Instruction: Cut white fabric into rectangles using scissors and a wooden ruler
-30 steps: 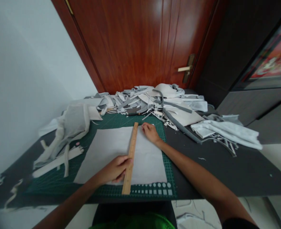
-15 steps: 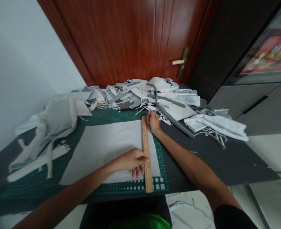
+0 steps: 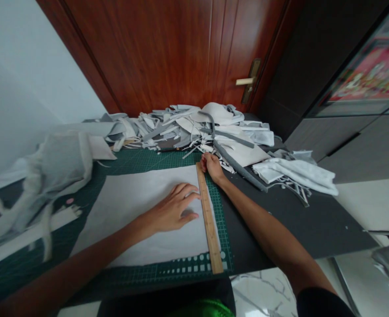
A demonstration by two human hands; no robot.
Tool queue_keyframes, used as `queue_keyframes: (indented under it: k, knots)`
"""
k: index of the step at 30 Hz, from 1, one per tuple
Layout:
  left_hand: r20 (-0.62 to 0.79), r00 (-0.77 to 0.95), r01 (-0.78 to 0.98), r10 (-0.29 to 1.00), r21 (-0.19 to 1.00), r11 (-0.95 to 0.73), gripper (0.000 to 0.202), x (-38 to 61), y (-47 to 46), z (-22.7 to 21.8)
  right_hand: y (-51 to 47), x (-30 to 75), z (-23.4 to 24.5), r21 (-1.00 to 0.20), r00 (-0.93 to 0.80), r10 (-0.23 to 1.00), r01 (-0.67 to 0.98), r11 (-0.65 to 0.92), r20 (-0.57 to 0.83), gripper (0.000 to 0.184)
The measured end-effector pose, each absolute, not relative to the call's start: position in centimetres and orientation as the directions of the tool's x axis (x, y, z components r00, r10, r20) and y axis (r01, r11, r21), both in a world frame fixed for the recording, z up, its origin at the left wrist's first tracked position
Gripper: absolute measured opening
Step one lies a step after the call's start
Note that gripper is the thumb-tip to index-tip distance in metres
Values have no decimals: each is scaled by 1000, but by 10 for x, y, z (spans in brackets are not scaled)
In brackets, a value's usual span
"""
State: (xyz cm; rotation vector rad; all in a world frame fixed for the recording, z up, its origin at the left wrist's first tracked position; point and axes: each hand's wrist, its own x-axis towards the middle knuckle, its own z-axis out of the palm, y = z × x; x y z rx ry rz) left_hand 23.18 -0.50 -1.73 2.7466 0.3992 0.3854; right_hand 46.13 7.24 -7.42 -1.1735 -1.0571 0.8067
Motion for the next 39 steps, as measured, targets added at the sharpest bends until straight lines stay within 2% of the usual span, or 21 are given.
queue_keyframes:
  k: [3, 5, 9, 14, 20, 24, 28, 32, 39]
  knots:
    - [265, 950, 93, 164, 262, -961, 41, 232, 9, -31, 71, 465, -74, -962, 364, 890, 99, 256, 274, 45]
    - [255, 963, 21, 90, 260, -965, 39, 233, 13, -37, 71, 467, -73, -952, 380, 874, 148, 266, 303, 47]
    - [268, 961, -23, 65, 313, -949, 41, 232, 16, -38, 70, 469, -74, -947, 362, 879, 197, 255, 312, 47]
    - [227, 973, -27, 47, 312, -950, 40, 240, 26, -34, 70, 466, -75, -943, 325, 893, 224, 247, 311, 45]
    - [289, 953, -170, -86, 280, -945, 36, 258, 46, -43, 71, 464, -74, -942, 304, 904, 245, 231, 301, 47]
    - [310, 949, -158, -57, 312, -937, 32, 253, 47, -44, 71, 465, -73, -936, 297, 904, 266, 230, 306, 47]
    - [271, 962, -116, -23, 333, -936, 32, 246, 48, -39, 71, 466, -72, -926, 286, 905, 301, 227, 315, 47]
    - [264, 964, -130, -33, 356, -926, 30, 243, 51, -37, 71, 466, -74, -912, 274, 905, 345, 222, 324, 51]
    - [315, 949, -139, -15, 374, -917, 30, 239, 51, -43, 66, 465, -70, -839, 245, 894, 499, 217, 377, 44]
